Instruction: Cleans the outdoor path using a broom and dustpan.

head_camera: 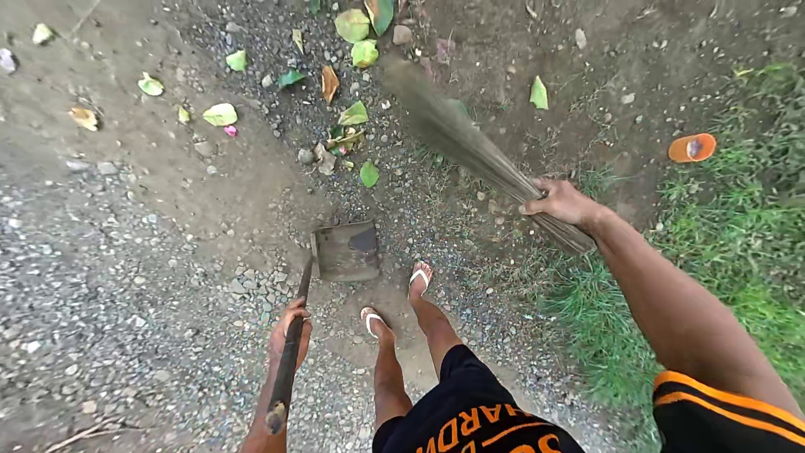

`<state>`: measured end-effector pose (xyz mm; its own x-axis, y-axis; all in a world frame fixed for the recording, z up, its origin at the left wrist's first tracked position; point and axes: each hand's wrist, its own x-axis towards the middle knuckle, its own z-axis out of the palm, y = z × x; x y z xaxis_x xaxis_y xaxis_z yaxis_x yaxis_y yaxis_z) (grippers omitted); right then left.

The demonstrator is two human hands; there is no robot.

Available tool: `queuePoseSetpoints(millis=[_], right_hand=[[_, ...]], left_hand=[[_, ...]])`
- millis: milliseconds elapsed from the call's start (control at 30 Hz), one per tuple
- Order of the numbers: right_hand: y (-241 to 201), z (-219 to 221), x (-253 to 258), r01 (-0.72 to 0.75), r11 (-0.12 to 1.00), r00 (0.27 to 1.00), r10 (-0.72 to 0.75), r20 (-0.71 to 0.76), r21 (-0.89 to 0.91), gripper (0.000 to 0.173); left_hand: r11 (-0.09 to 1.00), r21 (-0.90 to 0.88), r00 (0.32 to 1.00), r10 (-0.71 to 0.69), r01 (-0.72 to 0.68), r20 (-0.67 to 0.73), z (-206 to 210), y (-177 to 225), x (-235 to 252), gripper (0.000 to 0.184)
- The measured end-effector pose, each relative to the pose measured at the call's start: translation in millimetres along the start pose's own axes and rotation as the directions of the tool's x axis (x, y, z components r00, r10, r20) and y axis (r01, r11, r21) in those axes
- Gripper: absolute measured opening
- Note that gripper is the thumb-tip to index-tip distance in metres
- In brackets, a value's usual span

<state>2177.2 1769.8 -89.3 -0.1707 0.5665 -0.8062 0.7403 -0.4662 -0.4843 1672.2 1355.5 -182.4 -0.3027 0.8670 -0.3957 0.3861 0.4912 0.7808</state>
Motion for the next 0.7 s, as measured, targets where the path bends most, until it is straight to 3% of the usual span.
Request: queuePoseSetpoints(millis=[67, 133, 200, 267, 367, 433, 500, 600, 700], right_hand=[[11, -31, 35, -0.069, 0.988, 0.998, 0.07, 0.001, -0.139, 0.053], [6, -63, 56, -0.12, 0.972, 0.984, 0.09, -0.154, -0.204, 0.049], [-11, -74, 42, -0.14, 0.977, 0.956, 0.091, -0.28, -0.161, 0.054], [-24, -66, 15, -0.061, 0.98, 0.941, -0.006, -0.338, -0.187, 0.056], [-23, -4, -18, 0.11, 0.983, 0.97, -0.138, -0.2, -0.147, 0.061], [-23, 54, -33, 0.054, 0.999, 0.999, -0.054, -0.003, -0.005, 0.068], [-28, 123, -32, -0.007, 1.0, 0.985, 0.006, 0.175, 0.006, 0.071], [-35, 219, -1, 0.056, 0.983, 0.933, 0.011, 0.361, -0.175, 0.069], [-63, 268, 62, 0.127, 0.894, 0.876, 0.102, 0.472, -0.429, 0.068]], left_hand=[[1.0, -0.012, 1.0, -0.015, 0.015, 0.003, -2, 0, 0, 0.019], [0.999, -0.034, 1.0, -0.019, 0.018, -0.003, -6, -2, -2, 0.019], [0.998, -0.067, 1.0, -0.017, 0.016, -0.024, -11, 0, -6, 0.02], [0.99, -0.136, 0.997, -0.049, 0.04, -0.062, -23, 6, -7, 0.021], [0.983, -0.176, 0.994, -0.061, 0.044, -0.092, -64, 17, -27, 0.022], [0.986, -0.164, 0.992, -0.037, 0.017, -0.119, -91, 29, -37, 0.021], [0.988, -0.155, 0.989, -0.02, -0.004, -0.15, -116, 38, -50, 0.021], [0.989, -0.14, 0.977, -0.073, 0.046, -0.199, -149, 48, -67, 0.021], [0.986, -0.113, 0.955, -0.146, 0.12, -0.259, -169, 45, -66, 0.022]])
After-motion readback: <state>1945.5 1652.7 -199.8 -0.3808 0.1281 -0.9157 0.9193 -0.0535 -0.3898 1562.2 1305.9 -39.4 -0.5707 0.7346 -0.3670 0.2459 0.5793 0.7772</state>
